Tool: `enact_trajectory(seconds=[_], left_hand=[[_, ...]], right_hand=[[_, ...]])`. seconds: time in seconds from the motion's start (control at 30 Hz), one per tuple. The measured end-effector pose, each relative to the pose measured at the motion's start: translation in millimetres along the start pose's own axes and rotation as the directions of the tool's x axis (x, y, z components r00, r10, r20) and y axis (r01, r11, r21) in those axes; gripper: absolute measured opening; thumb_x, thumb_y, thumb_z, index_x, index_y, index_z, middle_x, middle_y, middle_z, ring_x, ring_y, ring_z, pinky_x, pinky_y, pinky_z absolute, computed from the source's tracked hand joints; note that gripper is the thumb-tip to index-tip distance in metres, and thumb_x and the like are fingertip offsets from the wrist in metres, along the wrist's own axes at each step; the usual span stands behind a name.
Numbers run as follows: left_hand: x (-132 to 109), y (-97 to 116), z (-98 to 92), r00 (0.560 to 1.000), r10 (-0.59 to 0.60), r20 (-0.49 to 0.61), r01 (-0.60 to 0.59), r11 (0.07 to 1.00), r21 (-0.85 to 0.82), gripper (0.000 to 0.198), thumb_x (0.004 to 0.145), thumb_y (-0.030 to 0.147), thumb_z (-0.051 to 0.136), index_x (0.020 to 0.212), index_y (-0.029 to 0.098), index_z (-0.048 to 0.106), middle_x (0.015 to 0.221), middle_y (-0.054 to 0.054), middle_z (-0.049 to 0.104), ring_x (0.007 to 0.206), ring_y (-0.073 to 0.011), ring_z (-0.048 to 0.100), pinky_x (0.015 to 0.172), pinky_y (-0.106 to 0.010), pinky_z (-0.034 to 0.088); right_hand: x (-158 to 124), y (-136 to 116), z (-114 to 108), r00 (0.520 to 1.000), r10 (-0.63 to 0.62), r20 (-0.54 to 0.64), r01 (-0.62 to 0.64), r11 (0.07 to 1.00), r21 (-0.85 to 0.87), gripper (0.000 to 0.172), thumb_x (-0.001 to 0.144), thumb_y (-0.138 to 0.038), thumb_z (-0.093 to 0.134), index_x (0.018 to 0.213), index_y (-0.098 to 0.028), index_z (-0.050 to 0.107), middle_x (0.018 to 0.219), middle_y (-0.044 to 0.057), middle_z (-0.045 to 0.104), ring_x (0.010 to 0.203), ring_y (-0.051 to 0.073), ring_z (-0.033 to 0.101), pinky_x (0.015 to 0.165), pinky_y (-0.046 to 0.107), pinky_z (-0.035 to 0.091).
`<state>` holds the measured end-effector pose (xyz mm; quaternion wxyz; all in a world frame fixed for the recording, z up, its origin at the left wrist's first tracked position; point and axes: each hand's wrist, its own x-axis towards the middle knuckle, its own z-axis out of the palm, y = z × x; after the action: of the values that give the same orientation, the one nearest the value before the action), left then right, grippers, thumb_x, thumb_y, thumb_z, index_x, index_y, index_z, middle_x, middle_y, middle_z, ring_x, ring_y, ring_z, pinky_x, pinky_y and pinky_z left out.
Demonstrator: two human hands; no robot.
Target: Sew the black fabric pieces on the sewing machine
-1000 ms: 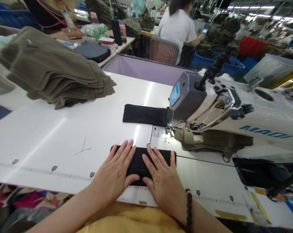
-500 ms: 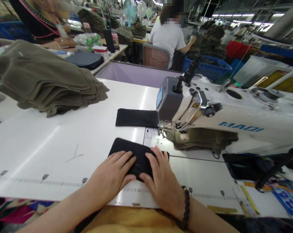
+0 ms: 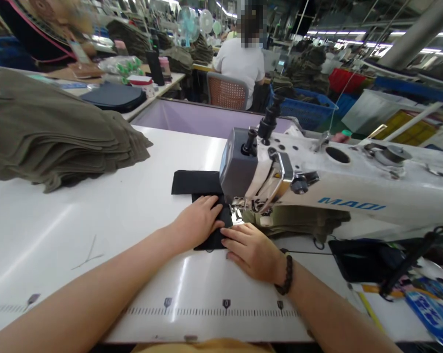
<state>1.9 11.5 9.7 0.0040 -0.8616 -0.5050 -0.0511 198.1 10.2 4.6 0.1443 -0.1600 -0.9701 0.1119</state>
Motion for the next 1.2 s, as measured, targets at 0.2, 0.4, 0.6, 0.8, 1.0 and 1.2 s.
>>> enact_trajectory(seconds=[0.2,0.4,0.6,0.8,1.0,1.2], left_hand=[[-0.8,-3.6,16.2,0.998,0.052,-0.027,-0.054,0.997,-0.058,0.038,0.086,0.037,0.045,0.111,0.009,0.051,0.105,-0.014,0.054,0.099,-0.0260,0.051,0.088,-0.040,0.038],[6.2,-6.0,15.5,0.998,0.063,-0.014,-0.064,0.993,-0.098,0.034,0.088,0.036,0.042,0.107,0.010,0.052,0.098,-0.012,0.057,0.095,-0.0248,0.053,0.081,-0.036,0.042],[9.9,-8.9,14.4,0.997,0.072,0.000,-0.072,0.991,-0.110,0.031,0.087,0.035,0.044,0.103,0.010,0.052,0.092,-0.011,0.058,0.087,-0.0237,0.056,0.076,-0.035,0.042],[13.4,-10.6,12.9,0.997,0.074,0.016,-0.072,0.993,-0.093,0.028,0.087,0.035,0.045,0.100,0.012,0.054,0.086,-0.009,0.058,0.083,-0.0227,0.057,0.073,-0.034,0.042],[15.4,-13.0,14.6,0.997,0.080,0.000,-0.080,0.994,-0.081,0.028,0.087,0.035,0.044,0.100,0.012,0.054,0.084,-0.008,0.059,0.080,-0.0223,0.057,0.070,-0.032,0.043],[16.0,-13.4,11.2,0.996,0.081,0.020,-0.079,0.993,-0.091,0.026,0.088,0.034,0.043,0.093,0.013,0.056,0.078,-0.007,0.059,0.074,-0.0211,0.058,0.067,-0.032,0.043]], right_hand=[[-5.0,9.6,-1.0,0.995,0.081,-0.066,-0.083,0.996,-0.023,0.025,0.087,-0.025,0.043,0.098,-0.011,0.060,0.089,0.009,0.062,0.080,0.020,0.052,0.073,0.033,0.043],[-7.3,7.9,-3.9,0.972,0.233,0.042,-0.223,0.961,-0.162,0.029,0.085,-0.030,0.049,0.104,-0.012,0.060,0.079,0.007,0.060,0.075,0.019,0.053,0.065,0.030,0.041],[-6.0,5.4,-1.8,0.955,0.285,0.080,-0.268,0.947,-0.180,0.033,0.085,-0.032,0.050,0.110,-0.012,0.057,0.081,0.006,0.061,0.076,0.019,0.055,0.064,0.030,0.040],[-4.8,4.0,-0.7,0.943,0.319,0.093,-0.302,0.939,-0.162,0.033,0.085,-0.030,0.051,0.112,-0.011,0.056,0.084,0.007,0.063,0.079,0.019,0.056,0.065,0.029,0.040],[-3.8,3.4,-1.1,0.944,0.323,0.074,-0.308,0.937,-0.166,0.032,0.084,-0.030,0.052,0.111,-0.011,0.056,0.083,0.007,0.063,0.078,0.019,0.056,0.065,0.029,0.040],[-4.5,4.1,0.9,0.939,0.334,0.075,-0.321,0.935,-0.150,0.034,0.085,-0.030,0.051,0.113,-0.011,0.055,0.085,0.007,0.063,0.081,0.021,0.056,0.068,0.030,0.041]])
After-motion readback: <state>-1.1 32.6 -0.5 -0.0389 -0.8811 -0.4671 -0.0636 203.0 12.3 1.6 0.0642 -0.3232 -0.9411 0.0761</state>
